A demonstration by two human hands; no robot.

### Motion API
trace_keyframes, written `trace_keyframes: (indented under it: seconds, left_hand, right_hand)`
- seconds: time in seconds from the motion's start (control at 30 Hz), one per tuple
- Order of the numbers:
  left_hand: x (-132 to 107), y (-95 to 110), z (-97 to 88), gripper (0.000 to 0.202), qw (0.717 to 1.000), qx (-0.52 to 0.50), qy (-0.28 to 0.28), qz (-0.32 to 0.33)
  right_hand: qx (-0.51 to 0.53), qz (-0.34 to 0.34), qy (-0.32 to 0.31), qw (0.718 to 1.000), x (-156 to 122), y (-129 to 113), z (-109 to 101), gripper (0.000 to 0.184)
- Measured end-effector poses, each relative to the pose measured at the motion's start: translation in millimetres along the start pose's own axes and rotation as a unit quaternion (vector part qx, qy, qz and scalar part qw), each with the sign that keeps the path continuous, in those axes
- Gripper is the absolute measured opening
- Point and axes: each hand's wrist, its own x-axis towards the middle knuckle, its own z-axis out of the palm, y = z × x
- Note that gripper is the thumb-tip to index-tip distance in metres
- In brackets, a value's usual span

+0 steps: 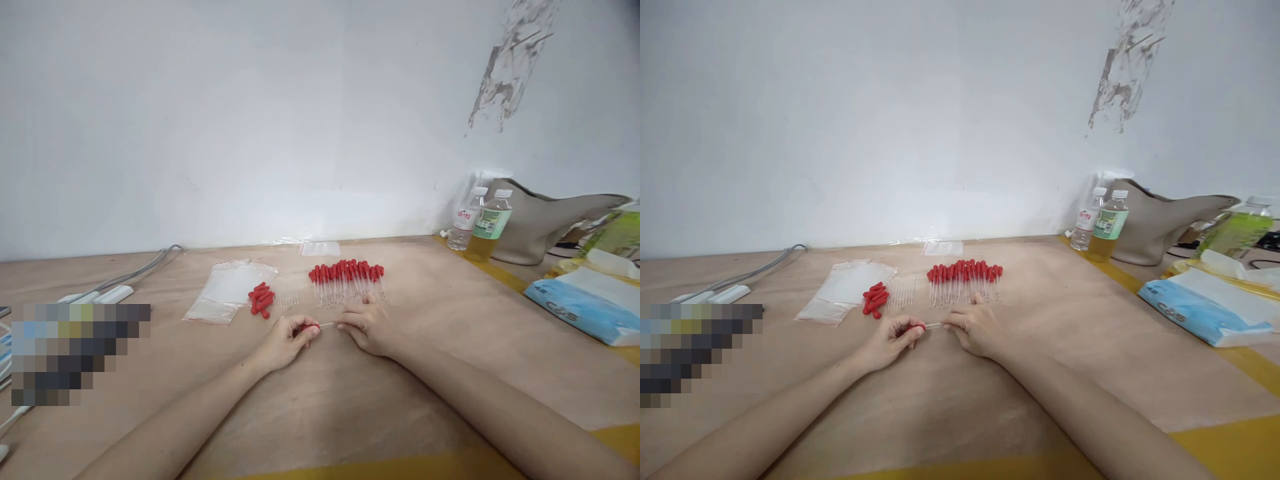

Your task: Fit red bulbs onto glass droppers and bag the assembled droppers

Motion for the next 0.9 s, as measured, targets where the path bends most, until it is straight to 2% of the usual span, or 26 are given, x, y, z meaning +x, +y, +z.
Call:
trace_keyframes:
  seconds: [0.17, 0.37, 0.63, 0.83, 0.9]
  left_hand:
    - [-4, 6, 1.5, 0.025, 0.997, 0.079, 0.018, 0.015]
    - [-6, 9, 1.4, 0.02, 0.986, 0.154, 0.018, 0.063]
    - [-7, 8, 2.0, 0.021, 0.979, 0.179, 0.016, 0.1]
    - [-1, 0, -8.3, 0.018, 0.978, 0.166, 0.046, 0.12]
    - [-1, -4, -13.7, 0.025, 0.975, 0.171, 0.066, 0.124]
  right_hand:
    - [-0.023, -0.001, 0.016, 1.0, 0, -8, 3, 0.022]
    - [-0.005, 0.032, -0.021, 0.999, 2, -16, 3, 0.022]
    - [0.05, 0.083, -0.079, 0.992, 6, -24, 3, 0.026]
    - [0.01, 0.075, -0.071, 0.995, 12, -25, -6, 0.022]
    - [0.022, 0.088, -0.069, 0.993, 13, -22, -10, 0.018]
